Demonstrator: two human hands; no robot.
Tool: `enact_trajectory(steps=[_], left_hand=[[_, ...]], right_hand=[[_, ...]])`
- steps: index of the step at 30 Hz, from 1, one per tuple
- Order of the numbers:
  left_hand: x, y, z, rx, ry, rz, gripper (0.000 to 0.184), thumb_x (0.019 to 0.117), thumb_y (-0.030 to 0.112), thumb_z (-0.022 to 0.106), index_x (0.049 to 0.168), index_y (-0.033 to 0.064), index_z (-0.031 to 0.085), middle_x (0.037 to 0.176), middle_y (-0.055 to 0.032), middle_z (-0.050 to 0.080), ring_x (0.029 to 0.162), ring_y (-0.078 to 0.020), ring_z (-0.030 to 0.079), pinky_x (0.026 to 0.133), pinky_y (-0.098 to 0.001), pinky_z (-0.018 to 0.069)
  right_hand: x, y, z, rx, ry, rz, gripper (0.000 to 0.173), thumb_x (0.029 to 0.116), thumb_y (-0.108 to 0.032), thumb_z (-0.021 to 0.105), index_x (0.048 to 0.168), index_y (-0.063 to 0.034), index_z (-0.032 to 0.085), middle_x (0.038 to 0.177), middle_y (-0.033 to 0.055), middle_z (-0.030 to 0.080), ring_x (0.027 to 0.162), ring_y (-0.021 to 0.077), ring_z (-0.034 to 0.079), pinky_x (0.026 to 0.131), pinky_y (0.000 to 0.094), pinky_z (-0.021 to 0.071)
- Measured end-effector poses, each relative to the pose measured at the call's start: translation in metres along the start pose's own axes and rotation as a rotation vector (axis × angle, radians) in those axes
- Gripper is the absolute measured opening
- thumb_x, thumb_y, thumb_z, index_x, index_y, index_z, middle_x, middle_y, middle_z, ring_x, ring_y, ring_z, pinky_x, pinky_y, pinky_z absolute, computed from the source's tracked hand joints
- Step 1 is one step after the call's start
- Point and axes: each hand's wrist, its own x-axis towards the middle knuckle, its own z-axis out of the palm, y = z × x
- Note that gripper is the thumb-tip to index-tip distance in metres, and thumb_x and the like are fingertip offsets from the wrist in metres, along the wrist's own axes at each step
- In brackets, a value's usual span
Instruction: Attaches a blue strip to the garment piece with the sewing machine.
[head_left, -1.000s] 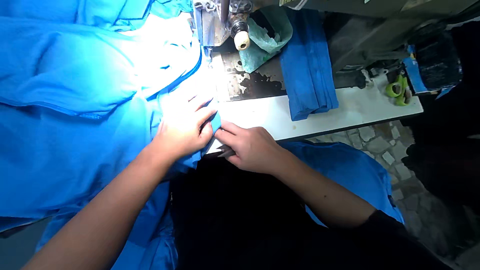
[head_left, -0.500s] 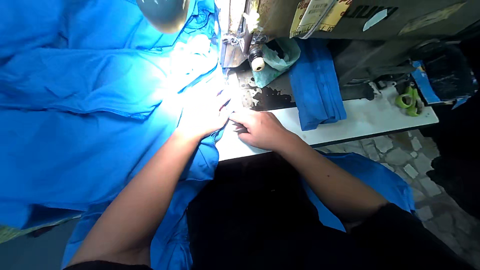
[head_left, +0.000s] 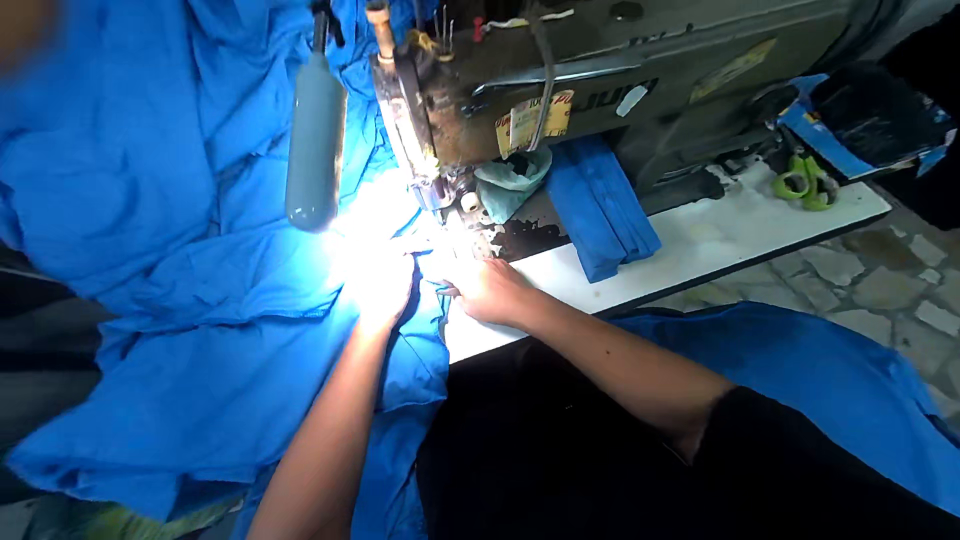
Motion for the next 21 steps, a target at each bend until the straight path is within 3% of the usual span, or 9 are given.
enact_trajectory(steps=[3,6,9,12,14,16,17,19,21], left_hand=[[-0.013,0.014,-0.016,0.168,-0.124,0.035,0.027,0.0987,0.005,0.048,0.109,-0.0037,0.071,0.116,-0.0198,0.070,0.104,-0.0302,0.068,0.091,-0.0483,0.0526],[-0.030,0.012,-0.024,0.351,-0.294,0.164,0.035,0.0913,0.021,0.055,0.108,-0.0022,0.075,0.114,-0.0206,0.071,0.112,-0.0374,0.066,0.097,-0.0565,0.0487],[-0.033,0.012,-0.023,0.533,-0.392,0.225,0.033,0.0957,0.022,0.055,0.102,-0.0034,0.076,0.119,-0.0254,0.070,0.116,-0.0481,0.064,0.098,-0.0688,0.0444],[-0.024,0.062,-0.032,0.501,-0.491,0.027,0.039,0.1000,0.020,0.048,0.106,-0.0088,0.073,0.109,-0.0316,0.069,0.110,-0.0496,0.065,0.095,-0.0694,0.0428],[-0.016,0.096,-0.045,0.422,-0.576,-0.113,0.039,0.0957,0.019,0.046,0.102,-0.0126,0.068,0.110,-0.0319,0.066,0.109,-0.0417,0.063,0.094,-0.0575,0.0449],[-0.006,0.112,-0.061,0.487,-0.663,-0.080,0.031,0.0983,0.009,0.049,0.100,-0.0175,0.065,0.101,-0.0359,0.065,0.099,-0.0471,0.063,0.087,-0.0599,0.0461],[-0.004,0.104,-0.071,0.552,-0.666,0.054,0.030,0.0960,0.012,0.051,0.094,-0.0130,0.067,0.088,-0.0312,0.066,0.086,-0.0459,0.067,0.076,-0.0618,0.0494],[-0.005,0.083,-0.078,0.513,-0.618,0.351,0.029,0.0879,0.024,0.052,0.077,0.0033,0.069,0.066,-0.0115,0.064,0.061,-0.0269,0.065,0.052,-0.0473,0.0481],[-0.011,0.091,-0.065,0.368,-0.704,0.411,0.028,0.0854,0.023,0.052,0.076,0.0055,0.072,0.070,-0.0077,0.069,0.068,-0.0224,0.068,0.062,-0.0454,0.0524]], right_hand=[[-0.007,0.011,-0.029,-0.008,-0.074,0.033,0.024,0.1013,-0.011,0.059,0.121,-0.0035,0.070,0.109,0.0224,0.071,0.107,0.0413,0.067,0.090,0.0610,0.0497],[-0.016,0.027,-0.055,-0.147,-0.182,0.231,0.036,0.1043,-0.009,0.051,0.139,-0.0063,0.059,0.122,0.0244,0.064,0.111,0.0445,0.064,0.089,0.0618,0.0493],[-0.026,0.025,-0.052,-0.051,0.034,0.149,0.031,0.1022,-0.009,0.056,0.132,-0.0069,0.065,0.131,0.0202,0.063,0.112,0.0398,0.066,0.090,0.0587,0.0520],[-0.019,0.009,-0.028,0.282,0.233,-0.161,0.025,0.0916,-0.002,0.067,0.115,-0.0019,0.075,0.111,0.0180,0.072,0.105,0.0320,0.068,0.089,0.0525,0.0541],[-0.009,-0.001,-0.019,0.484,0.169,-0.256,0.023,0.0949,0.002,0.059,0.114,0.0057,0.072,0.105,0.0211,0.072,0.102,0.0308,0.068,0.089,0.0492,0.0526],[-0.007,-0.004,-0.009,0.588,0.124,-0.263,0.022,0.0964,0.006,0.052,0.109,0.0112,0.070,0.100,0.0242,0.070,0.096,0.0317,0.066,0.086,0.0466,0.0499],[-0.011,-0.005,-0.006,0.601,0.120,-0.256,0.022,0.0972,0.005,0.051,0.109,0.0120,0.069,0.100,0.0251,0.069,0.096,0.0329,0.065,0.086,0.0474,0.0491],[-0.025,-0.005,0.005,0.613,0.215,-0.297,0.023,0.0955,0.004,0.054,0.109,0.0118,0.071,0.103,0.0262,0.071,0.099,0.0345,0.068,0.089,0.0476,0.0516],[-0.041,-0.005,0.021,0.647,0.405,-0.425,0.018,0.0880,0.009,0.061,0.101,0.0128,0.073,0.096,0.0259,0.073,0.091,0.0337,0.071,0.082,0.0448,0.0552]])
